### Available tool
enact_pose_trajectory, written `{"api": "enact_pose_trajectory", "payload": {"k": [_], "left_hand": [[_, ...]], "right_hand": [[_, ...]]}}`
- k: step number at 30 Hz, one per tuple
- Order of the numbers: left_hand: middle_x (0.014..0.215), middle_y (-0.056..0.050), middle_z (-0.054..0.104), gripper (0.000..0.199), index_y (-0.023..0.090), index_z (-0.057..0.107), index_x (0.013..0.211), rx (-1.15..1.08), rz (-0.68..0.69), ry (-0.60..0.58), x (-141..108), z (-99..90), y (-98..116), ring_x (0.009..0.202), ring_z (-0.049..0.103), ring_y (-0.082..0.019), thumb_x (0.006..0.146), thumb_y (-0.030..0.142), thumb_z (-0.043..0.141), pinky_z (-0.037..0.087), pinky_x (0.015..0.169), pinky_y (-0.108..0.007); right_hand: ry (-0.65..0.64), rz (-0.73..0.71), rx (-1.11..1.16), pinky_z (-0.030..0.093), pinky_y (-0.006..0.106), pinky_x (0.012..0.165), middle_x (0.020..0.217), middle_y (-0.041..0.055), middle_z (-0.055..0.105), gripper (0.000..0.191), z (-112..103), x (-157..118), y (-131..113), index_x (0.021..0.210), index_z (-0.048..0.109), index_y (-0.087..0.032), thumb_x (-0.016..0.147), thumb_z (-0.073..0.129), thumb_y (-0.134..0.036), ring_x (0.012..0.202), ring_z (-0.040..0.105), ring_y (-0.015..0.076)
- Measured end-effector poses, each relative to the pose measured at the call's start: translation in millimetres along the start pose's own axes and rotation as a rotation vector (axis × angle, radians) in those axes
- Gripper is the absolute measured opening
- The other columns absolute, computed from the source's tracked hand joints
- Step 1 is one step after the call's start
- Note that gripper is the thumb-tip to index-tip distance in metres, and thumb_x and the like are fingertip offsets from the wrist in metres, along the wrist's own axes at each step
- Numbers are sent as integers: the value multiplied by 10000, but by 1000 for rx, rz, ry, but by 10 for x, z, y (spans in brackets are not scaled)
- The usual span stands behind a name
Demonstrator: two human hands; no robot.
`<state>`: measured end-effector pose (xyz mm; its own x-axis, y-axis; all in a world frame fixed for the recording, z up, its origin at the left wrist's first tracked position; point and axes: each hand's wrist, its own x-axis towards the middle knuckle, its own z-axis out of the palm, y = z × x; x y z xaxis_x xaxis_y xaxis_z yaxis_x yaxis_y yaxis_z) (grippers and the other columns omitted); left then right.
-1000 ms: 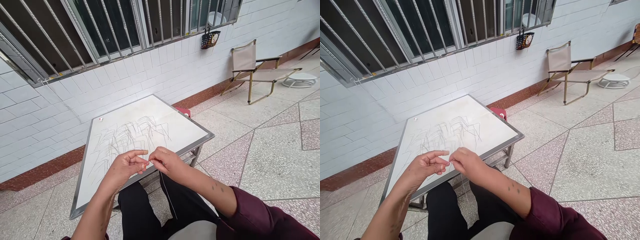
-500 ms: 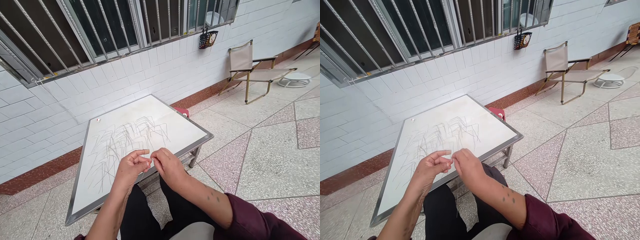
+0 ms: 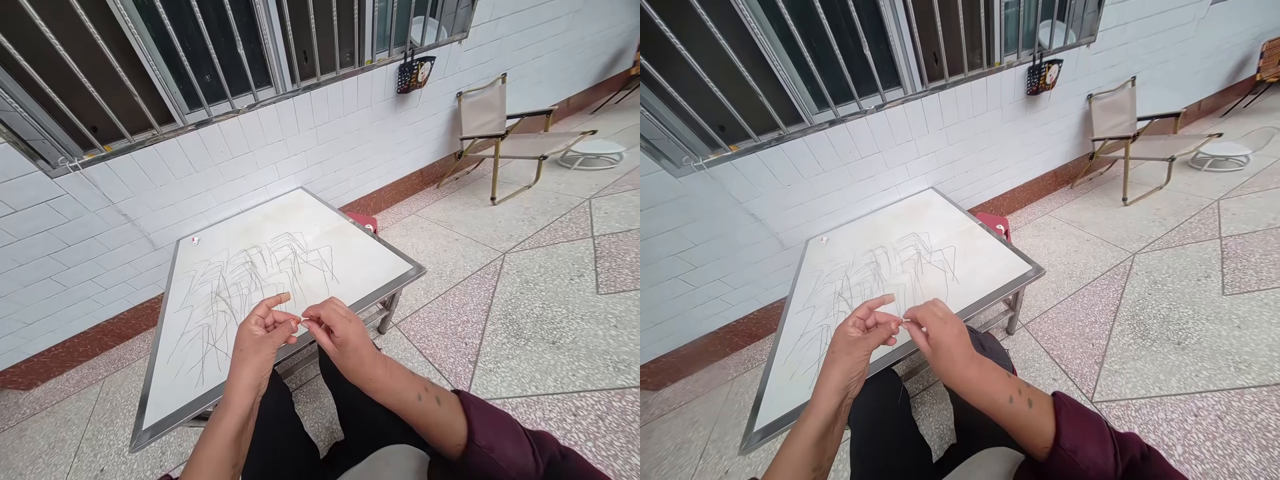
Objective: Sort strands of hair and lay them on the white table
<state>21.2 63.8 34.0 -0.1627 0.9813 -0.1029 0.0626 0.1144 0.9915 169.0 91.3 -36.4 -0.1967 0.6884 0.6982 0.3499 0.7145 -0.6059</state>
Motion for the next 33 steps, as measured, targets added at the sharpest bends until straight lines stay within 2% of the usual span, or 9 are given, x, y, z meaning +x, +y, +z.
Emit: {"api": "enact_pose_trajectory", "payload": {"k": [3, 7, 10, 14, 19, 25, 33], "left_hand": [[730, 3, 713, 555, 152, 631, 1158, -38, -2, 23, -25, 39, -33, 674, 610, -125, 660, 310, 818, 509, 684, -256], [730, -5, 724, 659, 151, 580, 1244, -43, -26, 48, -64, 59, -35, 727, 630, -150, 658, 325, 825, 507, 733, -283], [730, -12, 731, 744, 158, 547, 1304, -5, -19, 40, -82, 45, -34, 716, 618, -157, 642, 331, 836, 495, 718, -287], [733, 3, 719, 766, 171, 534, 1325, -46, -2, 54, -95, 31, -81, 673, 600, -147, 641, 337, 836, 498, 689, -281], [759, 10, 705, 695, 181, 540, 1312, -160, 7, 133, -108, 27, -195, 762, 614, -143, 687, 304, 818, 498, 694, -257], [757, -9, 722, 655, 153, 601, 1237, -261, -19, 219, -88, 5, -302, 740, 625, -137, 643, 274, 847, 497, 731, -274], [745, -2, 718, 637, 146, 622, 1220, -232, -50, 219, -69, -68, -320, 726, 625, -142, 640, 290, 842, 500, 783, -302]], "right_hand": [[37, -2, 36, 453, 305, 653, 763, 20, 664, 76, 12, -16, 10, 900, 635, -207, 932, 580, -166, 727, 573, 180], [65, 56, 120, 489, 289, 642, 774, 18, 685, 94, 30, -35, 25, 892, 664, -219, 925, 587, -177, 712, 607, 165], [74, 131, 168, 513, 270, 589, 795, 23, 697, 50, 41, -47, 28, 910, 660, -216, 910, 612, -231, 680, 636, 158], [71, 175, 199, 552, 270, 607, 826, 28, 717, 73, 75, -66, 24, 920, 650, -218, 906, 620, -282, 714, 679, 164], [67, 76, 161, 541, 266, 621, 830, 32, 721, 71, 128, -83, 21, 929, 671, -217, 920, 601, -223, 705, 668, 156], [84, -8, 102, 523, 276, 643, 785, 32, 703, 106, 181, -95, 2, 912, 676, -211, 921, 583, -161, 719, 647, 163], [5, -93, 23, 512, 300, 656, 784, 42, 682, 152, 210, -98, 21, 934, 665, -205, 950, 529, -140, 745, 619, 179]]}}
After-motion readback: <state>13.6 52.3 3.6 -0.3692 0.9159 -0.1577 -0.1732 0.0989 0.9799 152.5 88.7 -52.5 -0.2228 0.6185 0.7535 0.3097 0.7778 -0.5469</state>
